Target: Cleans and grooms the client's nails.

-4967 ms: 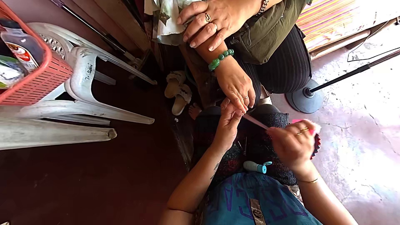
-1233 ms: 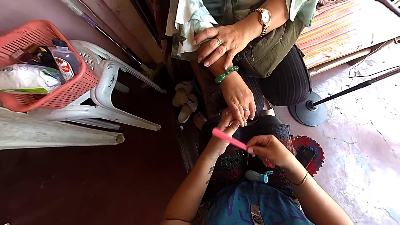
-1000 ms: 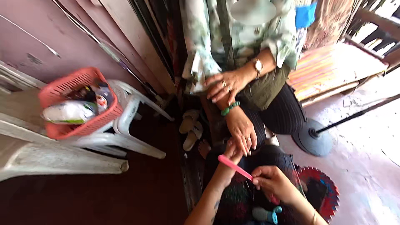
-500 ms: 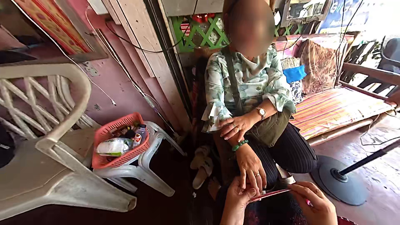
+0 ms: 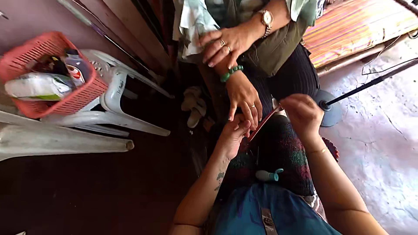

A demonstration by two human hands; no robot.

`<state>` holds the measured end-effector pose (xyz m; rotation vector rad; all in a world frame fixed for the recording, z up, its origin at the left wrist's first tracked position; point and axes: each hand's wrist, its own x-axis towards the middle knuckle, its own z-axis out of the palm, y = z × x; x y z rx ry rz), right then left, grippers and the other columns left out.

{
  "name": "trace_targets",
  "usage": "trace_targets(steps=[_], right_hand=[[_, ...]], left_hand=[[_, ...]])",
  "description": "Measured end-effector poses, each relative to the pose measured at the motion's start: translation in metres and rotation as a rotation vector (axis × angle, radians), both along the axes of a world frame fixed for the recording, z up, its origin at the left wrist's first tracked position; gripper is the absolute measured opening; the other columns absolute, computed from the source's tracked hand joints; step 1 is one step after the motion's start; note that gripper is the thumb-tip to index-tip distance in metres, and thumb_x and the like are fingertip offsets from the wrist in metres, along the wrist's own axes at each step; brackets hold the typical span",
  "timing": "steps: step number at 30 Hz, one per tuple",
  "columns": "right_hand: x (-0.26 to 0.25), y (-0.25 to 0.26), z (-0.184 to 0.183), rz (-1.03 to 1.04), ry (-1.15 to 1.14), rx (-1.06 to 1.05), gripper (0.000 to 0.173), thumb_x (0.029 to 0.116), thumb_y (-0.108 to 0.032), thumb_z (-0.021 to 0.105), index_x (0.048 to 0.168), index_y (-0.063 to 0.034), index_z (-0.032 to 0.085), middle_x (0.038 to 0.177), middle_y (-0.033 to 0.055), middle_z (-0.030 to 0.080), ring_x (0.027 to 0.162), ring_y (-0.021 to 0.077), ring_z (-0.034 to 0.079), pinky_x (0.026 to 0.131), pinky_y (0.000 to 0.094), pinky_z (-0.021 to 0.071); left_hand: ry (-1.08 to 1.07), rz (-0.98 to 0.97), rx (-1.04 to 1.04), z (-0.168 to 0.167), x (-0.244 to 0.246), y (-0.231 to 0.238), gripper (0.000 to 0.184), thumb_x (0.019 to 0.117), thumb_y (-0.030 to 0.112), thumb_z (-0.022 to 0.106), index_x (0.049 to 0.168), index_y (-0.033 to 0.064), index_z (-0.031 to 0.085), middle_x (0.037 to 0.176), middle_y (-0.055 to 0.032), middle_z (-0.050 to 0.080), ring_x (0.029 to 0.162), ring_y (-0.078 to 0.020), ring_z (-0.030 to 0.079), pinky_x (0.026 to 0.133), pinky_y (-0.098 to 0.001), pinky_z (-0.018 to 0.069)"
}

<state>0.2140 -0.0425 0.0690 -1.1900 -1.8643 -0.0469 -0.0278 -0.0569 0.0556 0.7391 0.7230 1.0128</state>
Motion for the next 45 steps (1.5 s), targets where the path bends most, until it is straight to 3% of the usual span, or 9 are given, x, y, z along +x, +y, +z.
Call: trace_targets(steps=[6, 10, 14, 18, 21, 26, 29, 41, 45], right_hand=[[-0.022, 0.003, 0.008, 0.142, -0.038, -0.003, 0.014, 0.0974, -0.007, 0.065, 0.100, -0.0043, 0.079, 0.108, 0.0169, 0.074, 0.099, 0.0247, 0.072, 0.086, 0.0376, 0.0591], [-0.007, 0.014, 0.012, -0.008, 0.038, -0.040, 0.014, 0.0982, -0.006, 0.066, 0.104, -0.0005, 0.077, 0.108, 0.0184, 0.072, 0.102, 0.0279, 0.070, 0.091, 0.0418, 0.0561], [-0.019, 0.000, 0.015, 0.186, -0.073, -0.029, 0.013, 0.0965, -0.009, 0.067, 0.099, -0.0061, 0.080, 0.104, 0.0142, 0.074, 0.098, 0.0237, 0.072, 0.086, 0.0379, 0.0587], [-0.004, 0.011, 0.010, 0.023, -0.013, -0.010, 0.013, 0.0975, -0.006, 0.066, 0.101, -0.0016, 0.078, 0.102, 0.0168, 0.073, 0.096, 0.0256, 0.070, 0.085, 0.0379, 0.0566], [-0.015, -0.003, 0.008, 0.209, -0.104, 0.027, 0.014, 0.0966, -0.009, 0.065, 0.098, -0.0054, 0.079, 0.096, 0.0141, 0.073, 0.090, 0.0222, 0.071, 0.078, 0.0348, 0.0577], [-0.003, 0.012, 0.008, 0.028, 0.006, 0.016, 0.013, 0.0963, -0.005, 0.067, 0.099, -0.0007, 0.079, 0.091, 0.0158, 0.069, 0.085, 0.0210, 0.067, 0.077, 0.0307, 0.0542], [-0.015, 0.008, 0.015, 0.261, -0.068, 0.022, 0.013, 0.0945, -0.006, 0.067, 0.096, -0.0048, 0.080, 0.092, 0.0135, 0.072, 0.085, 0.0191, 0.069, 0.074, 0.0305, 0.0567], [-0.007, 0.036, 0.035, 0.167, -0.038, -0.155, 0.013, 0.0966, -0.010, 0.068, 0.097, -0.0058, 0.080, 0.092, 0.0135, 0.070, 0.084, 0.0191, 0.066, 0.075, 0.0321, 0.0534], [-0.017, 0.020, 0.042, 0.353, -0.145, -0.183, 0.015, 0.0951, -0.009, 0.066, 0.094, -0.0090, 0.081, 0.089, 0.0084, 0.070, 0.079, 0.0163, 0.067, 0.068, 0.0313, 0.0551]], left_hand=[[-0.045, 0.011, 0.042, -0.004, -0.001, 0.001, 0.013, 0.0945, 0.005, 0.066, 0.105, 0.0128, 0.068, 0.092, -0.0024, 0.069, 0.084, -0.0094, 0.065, 0.080, -0.0246, 0.0545], [-0.037, 0.019, 0.065, -0.008, 0.001, -0.002, 0.016, 0.0953, 0.005, 0.063, 0.107, 0.0153, 0.067, 0.092, 0.0002, 0.067, 0.083, -0.0080, 0.063, 0.080, -0.0245, 0.0535], [-0.084, 0.004, 0.100, -0.011, 0.002, -0.001, 0.015, 0.0972, 0.008, 0.063, 0.111, 0.0149, 0.064, 0.096, -0.0004, 0.069, 0.086, -0.0086, 0.065, 0.083, -0.0247, 0.0548], [-0.104, -0.012, 0.109, -0.012, 0.002, -0.002, 0.017, 0.0983, 0.011, 0.062, 0.114, 0.0166, 0.064, 0.099, -0.0004, 0.067, 0.087, -0.0090, 0.063, 0.083, -0.0257, 0.0541], [-0.132, -0.027, 0.127, -0.017, 0.001, 0.000, 0.016, 0.0982, 0.014, 0.064, 0.113, 0.0194, 0.063, 0.098, 0.0016, 0.069, 0.089, -0.0080, 0.066, 0.086, -0.0256, 0.0548], [-0.097, -0.028, 0.108, -0.013, -0.001, -0.002, 0.016, 0.0996, 0.012, 0.061, 0.114, 0.0180, 0.063, 0.098, 0.0007, 0.068, 0.089, -0.0092, 0.064, 0.085, -0.0267, 0.0538], [-0.110, -0.038, 0.113, -0.015, -0.003, 0.000, 0.017, 0.0990, 0.014, 0.064, 0.116, 0.0166, 0.064, 0.101, -0.0006, 0.069, 0.092, -0.0101, 0.066, 0.088, -0.0277, 0.0542], [-0.079, -0.046, 0.149, -0.015, -0.006, 0.000, 0.015, 0.1020, 0.014, 0.059, 0.116, 0.0181, 0.065, 0.103, 0.0011, 0.068, 0.095, -0.0088, 0.064, 0.090, -0.0288, 0.0537], [-0.086, -0.054, 0.129, -0.015, -0.007, 0.000, 0.016, 0.1016, 0.012, 0.059, 0.115, 0.0164, 0.063, 0.101, 0.0007, 0.068, 0.095, -0.0100, 0.064, 0.092, -0.0305, 0.0529]])
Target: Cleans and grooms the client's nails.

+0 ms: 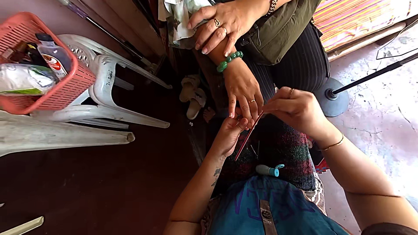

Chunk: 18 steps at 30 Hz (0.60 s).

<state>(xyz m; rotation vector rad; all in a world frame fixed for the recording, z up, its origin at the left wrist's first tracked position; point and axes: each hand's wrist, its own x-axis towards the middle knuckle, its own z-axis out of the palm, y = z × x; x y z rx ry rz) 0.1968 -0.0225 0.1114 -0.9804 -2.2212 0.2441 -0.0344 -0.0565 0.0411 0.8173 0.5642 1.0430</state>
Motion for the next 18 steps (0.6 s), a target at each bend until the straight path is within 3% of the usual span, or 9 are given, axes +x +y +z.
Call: trace_targets(steps=[3, 7, 11, 13, 15, 18], right_hand=[[0.011, 0.007, -0.005, -0.170, 0.084, 0.027, 0.013, 0.0963, -0.010, 0.068, 0.095, -0.0060, 0.080, 0.087, 0.0121, 0.068, 0.079, 0.0174, 0.064, 0.071, 0.0297, 0.0507], [0.000, -0.014, -0.006, -0.081, 0.032, 0.000, 0.014, 0.0941, -0.009, 0.066, 0.092, -0.0076, 0.080, 0.085, 0.0082, 0.068, 0.076, 0.0156, 0.065, 0.064, 0.0297, 0.0530], [0.016, -0.010, -0.012, -0.279, 0.114, -0.011, 0.011, 0.0951, -0.010, 0.070, 0.096, -0.0050, 0.080, 0.088, 0.0121, 0.067, 0.080, 0.0166, 0.063, 0.071, 0.0283, 0.0505], [0.005, -0.024, -0.010, -0.214, 0.072, 0.009, 0.013, 0.0937, -0.007, 0.066, 0.094, -0.0044, 0.079, 0.085, 0.0113, 0.066, 0.075, 0.0182, 0.063, 0.066, 0.0319, 0.0526], [0.001, -0.032, -0.015, -0.155, 0.071, 0.002, 0.014, 0.0940, -0.009, 0.067, 0.093, -0.0067, 0.080, 0.082, 0.0083, 0.067, 0.072, 0.0149, 0.063, 0.063, 0.0292, 0.0518], [0.018, -0.025, -0.016, -0.331, 0.130, -0.008, 0.012, 0.0951, -0.008, 0.069, 0.097, -0.0034, 0.079, 0.088, 0.0126, 0.067, 0.081, 0.0175, 0.063, 0.073, 0.0288, 0.0512]], left_hand=[[0.002, 0.003, 0.015, -0.001, 0.001, 0.000, 0.016, 0.1015, 0.011, 0.058, 0.115, 0.0175, 0.064, 0.100, 0.0018, 0.068, 0.095, -0.0088, 0.064, 0.092, -0.0297, 0.0528], [-0.012, 0.000, 0.022, -0.004, 0.001, 0.001, 0.016, 0.1001, 0.013, 0.062, 0.116, 0.0165, 0.064, 0.104, 0.0002, 0.069, 0.097, -0.0103, 0.065, 0.093, -0.0305, 0.0531], [-0.006, 0.011, 0.013, -0.003, 0.001, -0.001, 0.017, 0.1007, 0.013, 0.060, 0.116, 0.0185, 0.064, 0.105, 0.0020, 0.068, 0.099, -0.0097, 0.064, 0.094, -0.0309, 0.0528], [-0.038, 0.012, 0.005, -0.003, 0.003, 0.000, 0.018, 0.0992, 0.014, 0.064, 0.116, 0.0195, 0.066, 0.103, 0.0025, 0.070, 0.097, -0.0095, 0.066, 0.094, -0.0313, 0.0536], [-0.050, 0.006, -0.010, -0.003, 0.003, 0.000, 0.019, 0.0983, 0.015, 0.066, 0.116, 0.0202, 0.067, 0.102, 0.0027, 0.072, 0.098, -0.0094, 0.068, 0.096, -0.0321, 0.0540], [-0.028, 0.011, -0.006, -0.002, 0.004, -0.001, 0.018, 0.1001, 0.013, 0.062, 0.116, 0.0188, 0.065, 0.105, 0.0018, 0.070, 0.099, -0.0102, 0.066, 0.095, -0.0318, 0.0536]])
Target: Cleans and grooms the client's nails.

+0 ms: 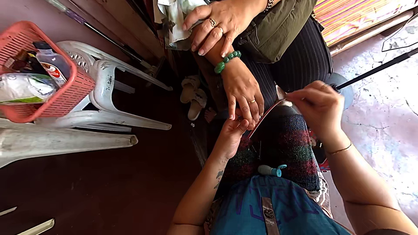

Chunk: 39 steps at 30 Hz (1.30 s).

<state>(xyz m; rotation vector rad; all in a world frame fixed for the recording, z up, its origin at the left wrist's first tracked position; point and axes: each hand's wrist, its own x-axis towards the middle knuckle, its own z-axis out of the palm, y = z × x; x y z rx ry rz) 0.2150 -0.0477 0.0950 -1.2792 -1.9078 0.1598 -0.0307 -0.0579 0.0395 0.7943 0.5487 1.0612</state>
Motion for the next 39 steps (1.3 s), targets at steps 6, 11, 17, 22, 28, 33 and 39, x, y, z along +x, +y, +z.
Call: trace_targets(steps=[6, 11, 17, 22, 28, 33, 39], right_hand=[[-0.008, -0.012, -0.004, 0.034, -0.011, -0.005, 0.013, 0.0945, -0.009, 0.068, 0.096, -0.0057, 0.080, 0.087, 0.0105, 0.068, 0.077, 0.0157, 0.065, 0.068, 0.0293, 0.0534], [-0.012, -0.016, -0.008, -0.001, 0.016, 0.053, 0.011, 0.0944, -0.008, 0.068, 0.095, -0.0030, 0.078, 0.087, 0.0113, 0.067, 0.080, 0.0161, 0.063, 0.071, 0.0287, 0.0526], [0.003, -0.018, -0.026, -0.151, 0.093, 0.122, 0.010, 0.0952, -0.007, 0.070, 0.099, -0.0011, 0.078, 0.087, 0.0120, 0.065, 0.083, 0.0158, 0.061, 0.076, 0.0275, 0.0503], [-0.001, -0.032, -0.040, -0.150, 0.118, 0.127, 0.009, 0.0944, -0.008, 0.071, 0.096, -0.0032, 0.078, 0.087, 0.0104, 0.068, 0.082, 0.0141, 0.064, 0.075, 0.0271, 0.0530], [-0.013, -0.047, -0.050, -0.140, 0.103, 0.195, 0.008, 0.0955, -0.008, 0.070, 0.097, -0.0050, 0.077, 0.086, 0.0092, 0.068, 0.080, 0.0129, 0.065, 0.072, 0.0247, 0.0539], [-0.005, -0.042, -0.048, -0.228, 0.101, 0.238, 0.010, 0.0957, -0.007, 0.070, 0.102, -0.0017, 0.076, 0.089, 0.0110, 0.065, 0.083, 0.0143, 0.063, 0.075, 0.0254, 0.0524], [0.004, -0.032, -0.049, -0.307, 0.136, 0.248, 0.010, 0.0950, -0.008, 0.072, 0.101, -0.0018, 0.078, 0.089, 0.0105, 0.066, 0.083, 0.0137, 0.062, 0.075, 0.0248, 0.0509]], left_hand=[[-0.016, -0.002, -0.009, -0.002, -0.001, 0.001, 0.019, 0.0986, 0.013, 0.065, 0.117, 0.0186, 0.067, 0.105, 0.0023, 0.071, 0.101, -0.0103, 0.067, 0.099, -0.0342, 0.0532], [-0.030, 0.022, -0.019, -0.002, 0.005, 0.000, 0.019, 0.0973, 0.013, 0.067, 0.115, 0.0200, 0.067, 0.104, 0.0033, 0.071, 0.100, -0.0095, 0.067, 0.097, -0.0336, 0.0537], [-0.038, 0.055, -0.017, -0.002, 0.013, -0.003, 0.019, 0.0989, 0.011, 0.063, 0.116, 0.0196, 0.066, 0.103, 0.0031, 0.069, 0.099, -0.0091, 0.066, 0.097, -0.0334, 0.0531], [-0.042, 0.048, 0.006, -0.004, 0.013, -0.002, 0.017, 0.0992, 0.013, 0.064, 0.114, 0.0201, 0.065, 0.101, 0.0039, 0.069, 0.098, -0.0082, 0.065, 0.097, -0.0330, 0.0526], [-0.059, 0.038, 0.018, -0.006, 0.013, -0.003, 0.017, 0.0986, 0.011, 0.064, 0.115, 0.0176, 0.066, 0.101, 0.0030, 0.069, 0.098, -0.0087, 0.065, 0.097, -0.0337, 0.0526], [-0.073, 0.039, -0.011, -0.005, 0.017, -0.006, 0.025, 0.0947, 0.005, 0.067, 0.118, 0.0142, 0.066, 0.109, 0.0005, 0.070, 0.104, -0.0113, 0.065, 0.100, -0.0359, 0.0521], [-0.052, 0.079, -0.014, -0.003, 0.017, -0.006, 0.025, 0.0932, 0.002, 0.068, 0.114, 0.0155, 0.067, 0.108, 0.0006, 0.071, 0.105, -0.0106, 0.066, 0.099, -0.0341, 0.0528]])
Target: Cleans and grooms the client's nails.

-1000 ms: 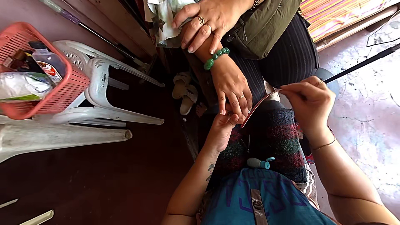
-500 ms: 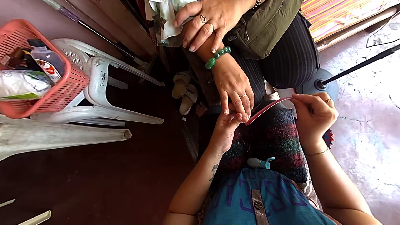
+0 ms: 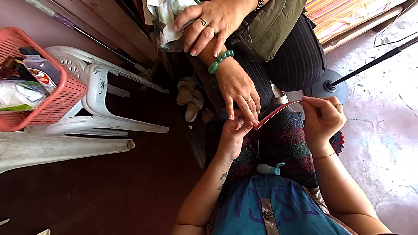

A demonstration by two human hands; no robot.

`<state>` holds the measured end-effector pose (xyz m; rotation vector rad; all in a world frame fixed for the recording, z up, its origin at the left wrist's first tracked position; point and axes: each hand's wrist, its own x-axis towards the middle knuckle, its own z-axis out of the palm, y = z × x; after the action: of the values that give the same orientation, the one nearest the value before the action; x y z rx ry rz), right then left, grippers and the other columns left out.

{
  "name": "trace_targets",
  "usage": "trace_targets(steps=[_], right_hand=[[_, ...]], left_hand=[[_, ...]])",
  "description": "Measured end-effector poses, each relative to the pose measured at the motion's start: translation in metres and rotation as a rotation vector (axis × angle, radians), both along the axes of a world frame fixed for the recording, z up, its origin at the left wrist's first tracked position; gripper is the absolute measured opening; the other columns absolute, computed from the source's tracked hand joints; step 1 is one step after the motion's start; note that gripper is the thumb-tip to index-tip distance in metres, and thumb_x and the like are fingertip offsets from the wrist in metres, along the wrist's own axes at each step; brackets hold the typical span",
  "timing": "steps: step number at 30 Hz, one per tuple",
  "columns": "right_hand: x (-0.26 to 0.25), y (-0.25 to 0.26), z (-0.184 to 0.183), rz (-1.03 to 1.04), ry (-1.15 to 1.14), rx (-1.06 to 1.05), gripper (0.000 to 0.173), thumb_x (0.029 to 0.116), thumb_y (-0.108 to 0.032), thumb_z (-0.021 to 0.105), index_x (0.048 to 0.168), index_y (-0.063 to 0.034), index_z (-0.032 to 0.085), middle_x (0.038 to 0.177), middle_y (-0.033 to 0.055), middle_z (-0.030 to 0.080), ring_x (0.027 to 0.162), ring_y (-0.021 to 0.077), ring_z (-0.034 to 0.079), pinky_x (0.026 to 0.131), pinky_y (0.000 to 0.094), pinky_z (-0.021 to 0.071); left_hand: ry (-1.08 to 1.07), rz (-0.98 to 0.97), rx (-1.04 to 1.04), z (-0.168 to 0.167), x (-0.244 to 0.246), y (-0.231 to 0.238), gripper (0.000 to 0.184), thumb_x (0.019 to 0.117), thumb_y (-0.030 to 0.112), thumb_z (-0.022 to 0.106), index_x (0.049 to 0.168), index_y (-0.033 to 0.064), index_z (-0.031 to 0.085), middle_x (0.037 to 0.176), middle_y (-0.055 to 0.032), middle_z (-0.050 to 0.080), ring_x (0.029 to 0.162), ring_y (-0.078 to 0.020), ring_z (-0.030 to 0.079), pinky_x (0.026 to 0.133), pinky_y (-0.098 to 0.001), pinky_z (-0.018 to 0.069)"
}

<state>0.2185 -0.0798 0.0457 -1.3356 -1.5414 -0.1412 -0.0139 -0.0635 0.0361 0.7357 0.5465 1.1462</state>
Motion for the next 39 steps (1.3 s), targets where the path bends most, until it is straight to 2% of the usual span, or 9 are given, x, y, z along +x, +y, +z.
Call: trace_targets(steps=[4, 8, 16, 20, 24, 28, 31, 36, 39], right_hand=[[-0.022, -0.018, -0.004, 0.126, -0.078, -0.002, 0.009, 0.0961, -0.008, 0.069, 0.101, -0.0052, 0.077, 0.085, 0.0096, 0.066, 0.079, 0.0152, 0.065, 0.071, 0.0271, 0.0547], [0.003, -0.012, -0.006, -0.035, -0.019, 0.008, 0.010, 0.0960, -0.007, 0.070, 0.101, -0.0011, 0.076, 0.087, 0.0106, 0.065, 0.081, 0.0150, 0.062, 0.073, 0.0265, 0.0509], [0.003, -0.023, -0.008, -0.076, -0.051, 0.022, 0.010, 0.0954, -0.007, 0.070, 0.101, -0.0011, 0.076, 0.083, 0.0109, 0.064, 0.076, 0.0142, 0.061, 0.070, 0.0250, 0.0510], [-0.014, -0.039, -0.011, 0.010, -0.126, 0.004, 0.008, 0.0967, -0.012, 0.069, 0.097, -0.0083, 0.076, 0.075, 0.0079, 0.065, 0.069, 0.0139, 0.061, 0.064, 0.0248, 0.0499], [0.003, -0.035, -0.007, -0.099, -0.052, 0.019, 0.010, 0.0939, -0.007, 0.071, 0.098, 0.0001, 0.077, 0.078, 0.0103, 0.063, 0.071, 0.0115, 0.059, 0.066, 0.0208, 0.0489], [-0.023, -0.054, -0.008, 0.037, -0.149, -0.052, 0.010, 0.0971, -0.014, 0.069, 0.098, -0.0086, 0.078, 0.074, 0.0078, 0.065, 0.067, 0.0153, 0.061, 0.063, 0.0260, 0.0487], [0.019, -0.043, 0.002, -0.112, -0.054, -0.160, 0.015, 0.0974, -0.014, 0.068, 0.097, -0.0022, 0.077, 0.079, 0.0115, 0.069, 0.072, 0.0167, 0.063, 0.068, 0.0321, 0.0523], [0.042, -0.047, 0.017, -0.174, 0.058, -0.142, 0.016, 0.0960, -0.009, 0.070, 0.100, 0.0052, 0.074, 0.080, 0.0106, 0.065, 0.073, 0.0084, 0.059, 0.069, 0.0213, 0.0492], [0.010, -0.064, 0.014, 0.011, -0.007, -0.142, 0.012, 0.0958, -0.012, 0.071, 0.099, -0.0012, 0.077, 0.080, 0.0095, 0.069, 0.074, 0.0091, 0.062, 0.069, 0.0200, 0.0508]], left_hand=[[-0.007, 0.009, -0.001, 0.000, 0.003, 0.002, 0.021, 0.0930, 0.002, 0.069, 0.109, 0.0154, 0.069, 0.105, 0.0001, 0.072, 0.102, -0.0113, 0.068, 0.098, -0.0345, 0.0543], [0.005, -0.009, -0.019, 0.003, 0.002, 0.002, 0.025, 0.0931, -0.003, 0.066, 0.111, 0.0142, 0.066, 0.105, -0.0013, 0.071, 0.101, -0.0116, 0.068, 0.096, -0.0331, 0.0549], [0.004, -0.003, -0.010, 0.005, 0.005, 0.004, 0.025, 0.0922, -0.003, 0.067, 0.112, 0.0127, 0.068, 0.106, -0.0021, 0.072, 0.102, -0.0123, 0.068, 0.097, -0.0338, 0.0551], [0.000, -0.001, 0.009, 0.005, 0.006, 0.005, 0.021, 0.0911, 0.000, 0.071, 0.107, 0.0139, 0.069, 0.102, -0.0019, 0.073, 0.099, -0.0121, 0.069, 0.096, -0.0335, 0.0557], [0.041, 0.016, 0.002, 0.005, 0.005, 0.003, 0.024, 0.0928, -0.003, 0.066, 0.111, 0.0125, 0.066, 0.103, -0.0026, 0.073, 0.100, -0.0128, 0.069, 0.096, -0.0340, 0.0554], [0.037, 0.019, 0.010, 0.004, 0.005, 0.005, 0.023, 0.0916, -0.006, 0.066, 0.108, 0.0104, 0.068, 0.100, -0.0042, 0.073, 0.098, -0.0140, 0.070, 0.096, -0.0347, 0.0563], [0.066, 0.016, 0.014, 0.005, 0.002, 0.002, 0.024, 0.0934, -0.005, 0.065, 0.113, 0.0089, 0.065, 0.104, -0.0053, 0.073, 0.100, -0.0149, 0.070, 0.098, -0.0358, 0.0552], [0.220, 0.063, 0.114, 0.013, -0.001, -0.006, 0.033, 0.0871, 0.006, 0.077, 0.118, 0.0074, 0.067, 0.107, -0.0040, 0.071, 0.102, -0.0130, 0.067, 0.094, -0.0304, 0.0552], [0.265, 0.091, 0.121, 0.017, 0.000, -0.009, 0.024, 0.0948, 0.004, 0.067, 0.119, 0.0033, 0.067, 0.107, -0.0077, 0.071, 0.102, -0.0165, 0.067, 0.096, -0.0341, 0.0552]])
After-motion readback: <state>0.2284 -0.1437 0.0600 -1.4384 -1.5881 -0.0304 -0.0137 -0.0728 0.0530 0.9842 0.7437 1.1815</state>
